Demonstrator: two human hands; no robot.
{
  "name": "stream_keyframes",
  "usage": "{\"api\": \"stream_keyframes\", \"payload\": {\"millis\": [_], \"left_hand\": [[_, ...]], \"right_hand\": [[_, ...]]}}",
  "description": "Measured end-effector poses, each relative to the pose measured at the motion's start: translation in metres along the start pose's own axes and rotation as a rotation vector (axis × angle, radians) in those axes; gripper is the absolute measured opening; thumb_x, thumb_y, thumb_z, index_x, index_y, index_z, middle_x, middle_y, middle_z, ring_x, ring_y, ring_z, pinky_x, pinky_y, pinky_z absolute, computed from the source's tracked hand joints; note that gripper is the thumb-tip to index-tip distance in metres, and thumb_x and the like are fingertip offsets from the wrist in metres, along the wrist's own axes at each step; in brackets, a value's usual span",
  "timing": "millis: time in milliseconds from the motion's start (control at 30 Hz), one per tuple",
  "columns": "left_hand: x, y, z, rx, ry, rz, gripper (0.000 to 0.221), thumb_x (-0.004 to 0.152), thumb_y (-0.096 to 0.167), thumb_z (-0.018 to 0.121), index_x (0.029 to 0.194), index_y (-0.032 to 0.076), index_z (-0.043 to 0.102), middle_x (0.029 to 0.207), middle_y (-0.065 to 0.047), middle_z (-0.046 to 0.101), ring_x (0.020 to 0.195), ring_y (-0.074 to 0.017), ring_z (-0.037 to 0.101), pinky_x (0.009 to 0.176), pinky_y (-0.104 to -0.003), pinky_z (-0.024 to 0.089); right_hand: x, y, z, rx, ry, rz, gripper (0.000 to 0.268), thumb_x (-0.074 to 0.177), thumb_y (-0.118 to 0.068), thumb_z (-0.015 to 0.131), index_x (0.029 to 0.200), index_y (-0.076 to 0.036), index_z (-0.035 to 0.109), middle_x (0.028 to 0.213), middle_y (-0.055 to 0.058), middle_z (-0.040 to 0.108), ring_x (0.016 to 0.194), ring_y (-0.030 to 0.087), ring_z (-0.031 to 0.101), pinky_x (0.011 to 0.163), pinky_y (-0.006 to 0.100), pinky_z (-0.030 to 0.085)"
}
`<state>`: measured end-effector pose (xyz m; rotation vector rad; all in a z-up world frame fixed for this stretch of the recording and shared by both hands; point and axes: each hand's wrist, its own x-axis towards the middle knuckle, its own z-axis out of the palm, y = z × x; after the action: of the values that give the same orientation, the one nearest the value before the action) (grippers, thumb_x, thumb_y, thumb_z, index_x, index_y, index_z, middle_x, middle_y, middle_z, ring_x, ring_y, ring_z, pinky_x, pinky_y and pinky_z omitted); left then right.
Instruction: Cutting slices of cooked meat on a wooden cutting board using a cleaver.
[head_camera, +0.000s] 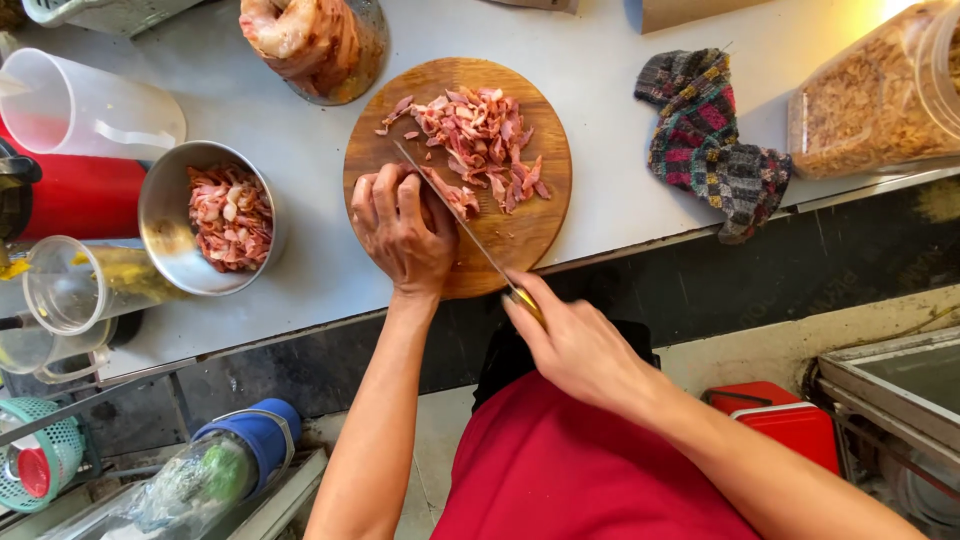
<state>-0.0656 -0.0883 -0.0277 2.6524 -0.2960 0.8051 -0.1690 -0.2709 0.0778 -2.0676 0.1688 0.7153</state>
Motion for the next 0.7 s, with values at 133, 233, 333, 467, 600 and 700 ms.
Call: {"api": "stream_keyframes", "payload": {"millis": [133, 233, 333, 467, 600, 700], "left_hand": [[-0.001, 0.000, 0.000, -0.019, -0.005, -0.007, 0.018, 0.098, 0.018, 0.067, 0.113, 0.008, 0.066, 0.129, -0.007, 0.062, 0.128, -0.0336, 0.052, 0.111, -0.049, 0.042], [-0.002, 0.001, -0.003, -0.038, -0.002, -0.015, 0.018, 0.099, 0.018, 0.069, 0.113, 0.007, 0.066, 0.129, -0.007, 0.062, 0.128, -0.0337, 0.053, 0.111, -0.049, 0.042], [0.000, 0.001, -0.002, -0.034, -0.008, -0.010, 0.018, 0.098, 0.018, 0.069, 0.112, 0.007, 0.066, 0.129, -0.008, 0.062, 0.126, -0.0341, 0.053, 0.110, -0.050, 0.042], [-0.001, -0.002, -0.003, -0.013, -0.013, 0.002, 0.018, 0.096, 0.016, 0.068, 0.112, 0.008, 0.066, 0.128, -0.007, 0.062, 0.127, -0.0351, 0.052, 0.110, -0.050, 0.041], [-0.001, -0.001, -0.001, -0.038, -0.007, 0.006, 0.017, 0.097, 0.014, 0.069, 0.112, 0.007, 0.064, 0.128, -0.008, 0.061, 0.127, -0.0351, 0.052, 0.111, -0.050, 0.042], [-0.001, -0.001, -0.002, -0.015, -0.014, 0.020, 0.017, 0.097, 0.014, 0.069, 0.112, 0.007, 0.065, 0.128, -0.009, 0.061, 0.127, -0.0355, 0.052, 0.110, -0.050, 0.042]], "right_hand": [[0.026, -0.006, 0.000, -0.039, -0.020, 0.062, 0.049, 0.099, -0.034, 0.050, 0.146, -0.021, 0.045, 0.071, 0.029, 0.068, 0.070, 0.048, 0.070, 0.068, 0.059, 0.053], [0.056, 0.003, 0.014, -0.016, 0.150, -0.280, 0.041, 0.106, -0.033, 0.051, 0.142, -0.013, 0.050, 0.082, 0.027, 0.071, 0.078, 0.050, 0.067, 0.070, 0.061, 0.052], [0.030, 0.004, 0.010, -0.049, 0.159, -0.281, 0.042, 0.106, -0.033, 0.049, 0.143, -0.013, 0.049, 0.085, 0.028, 0.071, 0.079, 0.051, 0.066, 0.070, 0.063, 0.050], [0.010, -0.005, -0.001, -0.039, -0.020, 0.037, 0.050, 0.099, -0.035, 0.049, 0.146, -0.019, 0.044, 0.077, 0.028, 0.071, 0.074, 0.049, 0.070, 0.072, 0.060, 0.053], [0.066, 0.002, 0.016, -0.081, 0.113, -0.198, 0.044, 0.105, -0.034, 0.050, 0.144, -0.013, 0.046, 0.080, 0.030, 0.069, 0.077, 0.052, 0.066, 0.072, 0.062, 0.051], [0.043, 0.004, 0.017, -0.040, 0.162, -0.235, 0.043, 0.104, -0.033, 0.049, 0.142, -0.013, 0.049, 0.085, 0.028, 0.070, 0.077, 0.052, 0.066, 0.068, 0.063, 0.051]]}}
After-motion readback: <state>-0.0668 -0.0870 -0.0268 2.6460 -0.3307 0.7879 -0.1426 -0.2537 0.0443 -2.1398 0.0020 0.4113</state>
